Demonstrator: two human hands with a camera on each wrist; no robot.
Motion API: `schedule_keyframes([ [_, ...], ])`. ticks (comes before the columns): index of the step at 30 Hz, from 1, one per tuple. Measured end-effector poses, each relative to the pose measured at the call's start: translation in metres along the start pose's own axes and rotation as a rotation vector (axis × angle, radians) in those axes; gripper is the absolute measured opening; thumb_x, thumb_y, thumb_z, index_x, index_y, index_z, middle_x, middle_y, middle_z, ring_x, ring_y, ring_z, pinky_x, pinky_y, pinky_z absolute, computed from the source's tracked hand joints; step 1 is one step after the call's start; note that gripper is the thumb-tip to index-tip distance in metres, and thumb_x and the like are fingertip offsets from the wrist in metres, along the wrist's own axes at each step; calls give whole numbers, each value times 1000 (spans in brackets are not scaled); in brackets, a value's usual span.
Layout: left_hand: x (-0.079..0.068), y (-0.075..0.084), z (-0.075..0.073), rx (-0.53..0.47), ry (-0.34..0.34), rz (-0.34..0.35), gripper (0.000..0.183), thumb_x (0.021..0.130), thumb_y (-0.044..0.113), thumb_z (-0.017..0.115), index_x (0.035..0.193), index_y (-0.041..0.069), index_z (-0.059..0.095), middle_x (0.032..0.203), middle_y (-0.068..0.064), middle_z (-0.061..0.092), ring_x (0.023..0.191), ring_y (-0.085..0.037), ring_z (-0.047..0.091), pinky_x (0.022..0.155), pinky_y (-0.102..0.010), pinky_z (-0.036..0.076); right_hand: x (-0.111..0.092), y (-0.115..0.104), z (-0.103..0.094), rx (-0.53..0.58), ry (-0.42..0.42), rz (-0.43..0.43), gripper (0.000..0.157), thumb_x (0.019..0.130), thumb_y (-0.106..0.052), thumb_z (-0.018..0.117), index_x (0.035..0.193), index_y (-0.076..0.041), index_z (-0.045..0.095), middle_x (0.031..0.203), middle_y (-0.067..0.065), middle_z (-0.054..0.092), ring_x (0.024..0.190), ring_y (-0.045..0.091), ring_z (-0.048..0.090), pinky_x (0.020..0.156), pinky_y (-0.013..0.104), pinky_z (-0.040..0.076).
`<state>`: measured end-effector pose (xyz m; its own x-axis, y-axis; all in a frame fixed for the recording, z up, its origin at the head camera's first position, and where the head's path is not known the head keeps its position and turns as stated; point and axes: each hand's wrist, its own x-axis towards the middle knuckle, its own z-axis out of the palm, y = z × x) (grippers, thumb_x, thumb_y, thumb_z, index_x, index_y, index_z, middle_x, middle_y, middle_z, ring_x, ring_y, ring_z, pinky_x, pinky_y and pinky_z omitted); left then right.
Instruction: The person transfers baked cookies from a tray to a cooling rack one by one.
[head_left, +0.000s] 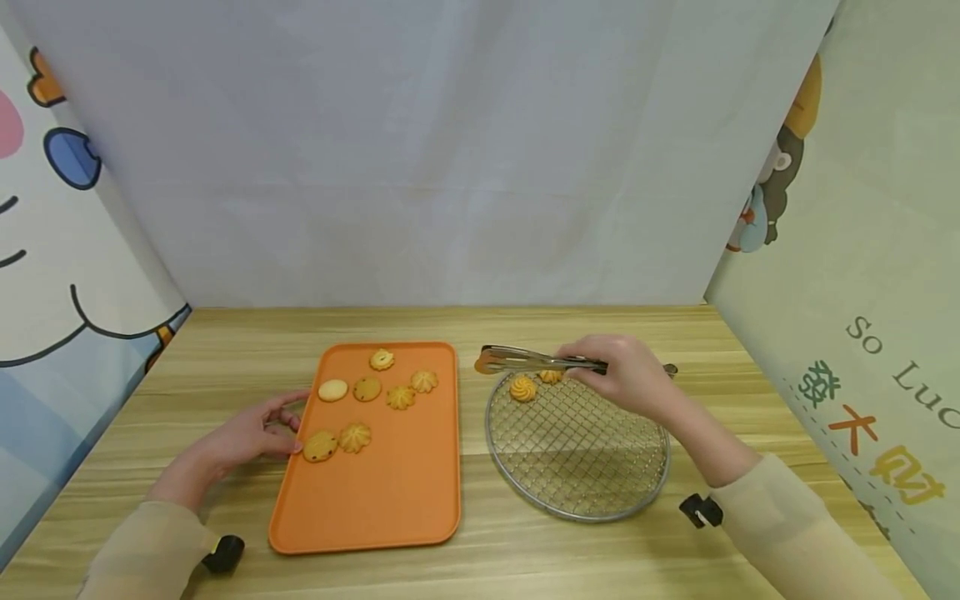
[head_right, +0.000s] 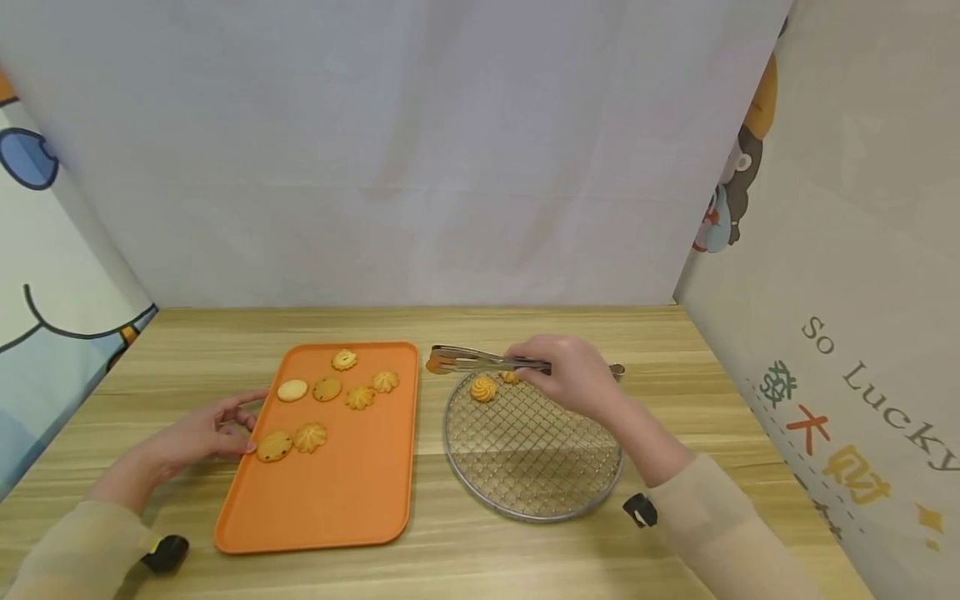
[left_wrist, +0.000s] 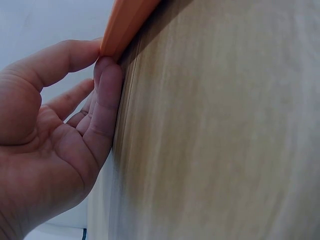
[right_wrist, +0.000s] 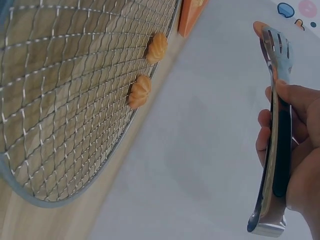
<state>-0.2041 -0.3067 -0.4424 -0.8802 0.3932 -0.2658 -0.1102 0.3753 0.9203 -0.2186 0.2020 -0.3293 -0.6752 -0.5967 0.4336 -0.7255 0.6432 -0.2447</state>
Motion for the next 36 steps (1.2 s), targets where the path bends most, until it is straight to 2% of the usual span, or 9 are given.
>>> schedule_keyframes([
  [7, -1, 1, 1, -19, -1, -2, 87, 84, 9, 70, 150, 1, 14, 109, -20, 42, 80, -17, 58, 74, -31, 53, -14, 13, 3, 32, 46, -49, 26, 77, -5, 75, 103, -8, 72, 95, 5, 72, 76, 13, 66, 61, 27, 52],
  [16, -2, 2, 1, -3, -1, -7, 87, 84, 11, 70, 150, 1, 15, 109, -18, 42, 86, -17, 55, 76, -31, 53, -34, 23, 13, 89, 57, -13, 27, 77, -3, 74, 104, -7, 72, 95, 7, 72, 71, 8, 64, 59, 21, 51],
  [23, -3, 2, 1, -15, -7, -3, 86, 85, 9, 69, 150, 0, 14, 109, -19, 42, 84, -18, 55, 75, -32, 53, -47, 34, 25, 43, 56, -19, 27, 74, -4, 77, 101, -7, 73, 95, 7, 72, 77, 16, 69, 63, 26, 54],
  [28, -4, 6, 1, -39, -7, -13, 87, 84, 7, 69, 150, 1, 13, 109, -20, 41, 83, -17, 55, 76, -33, 53, -51, 36, 28, 44, 14, 3, 29, 76, -4, 76, 104, -8, 72, 100, 5, 72, 82, 17, 69, 67, 31, 55],
  [36, -5, 9, 2, -44, -12, -13, 87, 84, 6, 69, 150, 0, 12, 110, -21, 41, 80, -17, 58, 75, -32, 53, -52, 34, 33, 15, -81, 121, 27, 79, -6, 74, 106, -11, 72, 102, 5, 71, 85, 19, 69, 68, 32, 55],
])
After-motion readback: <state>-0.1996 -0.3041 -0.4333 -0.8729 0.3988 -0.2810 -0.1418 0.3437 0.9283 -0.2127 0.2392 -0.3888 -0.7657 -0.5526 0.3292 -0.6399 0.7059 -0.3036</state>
